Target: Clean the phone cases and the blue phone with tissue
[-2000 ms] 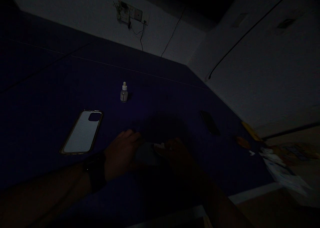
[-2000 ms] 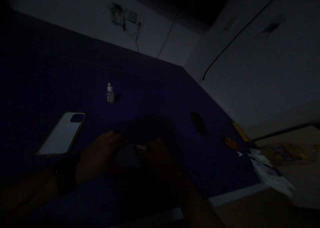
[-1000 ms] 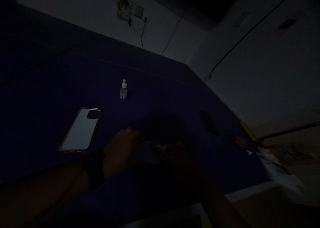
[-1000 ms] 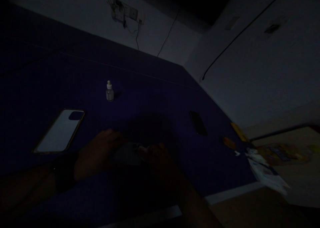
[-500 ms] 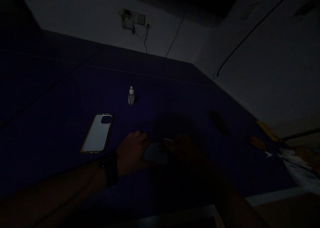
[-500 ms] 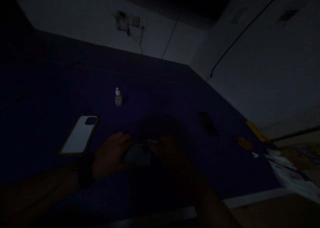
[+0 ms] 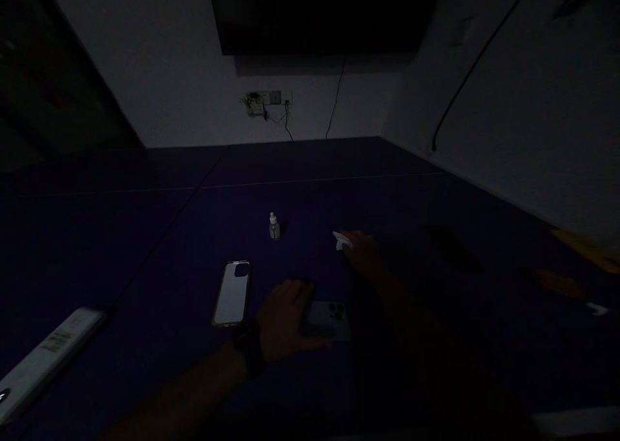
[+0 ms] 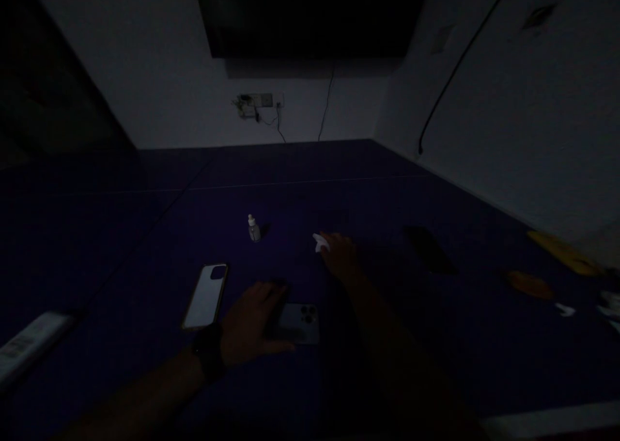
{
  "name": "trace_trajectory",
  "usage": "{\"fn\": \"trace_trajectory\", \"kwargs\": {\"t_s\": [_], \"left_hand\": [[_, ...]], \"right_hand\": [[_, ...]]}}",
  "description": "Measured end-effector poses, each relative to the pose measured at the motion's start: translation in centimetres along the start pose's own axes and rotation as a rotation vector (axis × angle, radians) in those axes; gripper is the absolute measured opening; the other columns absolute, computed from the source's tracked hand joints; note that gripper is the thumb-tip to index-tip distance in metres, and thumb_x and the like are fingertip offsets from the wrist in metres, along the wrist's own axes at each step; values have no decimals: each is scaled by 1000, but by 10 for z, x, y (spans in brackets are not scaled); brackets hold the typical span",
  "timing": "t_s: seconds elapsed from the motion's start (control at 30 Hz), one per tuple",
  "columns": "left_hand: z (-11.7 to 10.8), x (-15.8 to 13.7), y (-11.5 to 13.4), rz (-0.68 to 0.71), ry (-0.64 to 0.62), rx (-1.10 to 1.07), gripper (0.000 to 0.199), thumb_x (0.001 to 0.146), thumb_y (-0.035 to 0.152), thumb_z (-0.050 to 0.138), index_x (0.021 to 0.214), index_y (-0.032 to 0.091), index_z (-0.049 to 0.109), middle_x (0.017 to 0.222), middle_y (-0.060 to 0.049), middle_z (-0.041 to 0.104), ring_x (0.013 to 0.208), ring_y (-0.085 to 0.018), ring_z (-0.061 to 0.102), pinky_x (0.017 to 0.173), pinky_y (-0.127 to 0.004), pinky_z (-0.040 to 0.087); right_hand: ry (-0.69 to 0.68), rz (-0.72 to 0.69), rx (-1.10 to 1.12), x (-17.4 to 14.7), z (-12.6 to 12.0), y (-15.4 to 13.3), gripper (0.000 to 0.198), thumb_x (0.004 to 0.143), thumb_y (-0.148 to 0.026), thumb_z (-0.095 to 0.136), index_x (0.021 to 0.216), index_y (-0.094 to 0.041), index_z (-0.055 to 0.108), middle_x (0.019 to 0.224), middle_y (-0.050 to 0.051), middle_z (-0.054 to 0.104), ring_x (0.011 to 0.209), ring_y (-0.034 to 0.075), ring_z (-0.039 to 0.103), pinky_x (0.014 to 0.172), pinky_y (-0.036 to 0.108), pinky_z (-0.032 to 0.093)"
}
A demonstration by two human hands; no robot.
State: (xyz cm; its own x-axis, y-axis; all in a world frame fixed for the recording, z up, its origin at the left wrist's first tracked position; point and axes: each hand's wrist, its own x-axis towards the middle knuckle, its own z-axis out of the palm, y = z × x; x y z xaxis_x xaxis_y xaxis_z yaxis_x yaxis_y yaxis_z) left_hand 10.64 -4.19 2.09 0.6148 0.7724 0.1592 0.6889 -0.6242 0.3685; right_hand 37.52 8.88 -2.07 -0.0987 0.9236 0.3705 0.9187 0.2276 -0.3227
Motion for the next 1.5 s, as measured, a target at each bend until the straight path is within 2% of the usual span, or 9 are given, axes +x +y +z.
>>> {"fn": "trace_trajectory", "kwargs": {"t_s": [0.3, 0.5, 0.73, 0.93, 1.03, 1.13, 1.23, 1.33, 1.5], "left_hand": [[-38, 1, -4, -116, -27, 85, 69, 89, 61, 62, 142, 18, 51, 133, -14, 59, 116, -31, 54, 101, -52, 46], [-68, -22, -34, -274, -37, 90, 66, 90, 62, 59, 141, 19, 54, 136, -14, 58, 126, -34, 49, 104, -53, 44], [-66, -80, -68, -461, 255, 208, 40, 102, 37, 39, 133, 19, 57, 125, -13, 62, 112, -28, 55, 95, -48, 49], [-43, -110, -66, -365, 119, 536, 40, 91, 22, 53, 129, 29, 63, 130, -15, 61, 108, -34, 54, 86, -50, 46], [-38, -108, -57, -379, 33, 607, 45, 92, 19, 53, 134, 35, 60, 137, -16, 55, 110, -37, 54, 87, -52, 43], [-36, -92, -53, -513, -30, 542, 42, 95, 34, 54, 136, 28, 57, 134, -18, 56, 112, -38, 54, 90, -51, 42], [-35, -73, -57, -841, 7, 401, 66, 85, 60, 61, 129, 12, 58, 122, -24, 61, 111, -39, 55, 90, -46, 44], [-36, -65, -64, -887, 46, 256, 70, 80, 58, 66, 129, 9, 55, 123, -22, 61, 115, -38, 56, 95, -44, 43], [-44, -68, -59, -822, 243, -195, 88, 72, 50, 77, 142, 10, 41, 132, -21, 60, 117, -35, 61, 95, -42, 50]], "right_hand": [[-92, -237, 174, 49, 6, -38, 35, 101, -24, 45, 128, -19, 66, 129, 11, 65, 119, 22, 58, 102, 37, 43], [-225, -206, 84, 57, 17, -68, 40, 98, -42, 55, 135, -30, 64, 153, 11, 47, 136, 33, 43, 108, 54, 34], [-225, -172, 26, 29, 10, -65, 55, 98, -45, 52, 150, -28, 46, 165, 12, 27, 145, 37, 29, 110, 59, 30], [21, -161, 285, -42, -6, -46, 38, 100, -35, 46, 134, -24, 61, 132, 13, 62, 123, 29, 56, 104, 55, 43], [-49, -158, 356, -99, -17, -31, 39, 98, -37, 51, 134, -24, 60, 130, 12, 62, 121, 28, 58, 103, 53, 46], [-168, -166, 269, -141, -24, -20, 64, 85, -45, 68, 142, -21, 54, 140, 17, 56, 128, 35, 52, 105, 57, 45], [-239, -210, 201, -156, -26, -18, 86, 73, -49, 79, 147, -19, 49, 145, 19, 52, 132, 39, 48, 109, 59, 39], [-260, -246, 194, -154, -29, -24, 95, 68, -50, 84, 150, -20, 45, 146, 17, 51, 133, 38, 47, 111, 58, 37], [-172, -227, 286, -153, -34, -28, 72, 82, -40, 72, 148, -24, 47, 143, 14, 53, 131, 33, 49, 110, 52, 40]]}}
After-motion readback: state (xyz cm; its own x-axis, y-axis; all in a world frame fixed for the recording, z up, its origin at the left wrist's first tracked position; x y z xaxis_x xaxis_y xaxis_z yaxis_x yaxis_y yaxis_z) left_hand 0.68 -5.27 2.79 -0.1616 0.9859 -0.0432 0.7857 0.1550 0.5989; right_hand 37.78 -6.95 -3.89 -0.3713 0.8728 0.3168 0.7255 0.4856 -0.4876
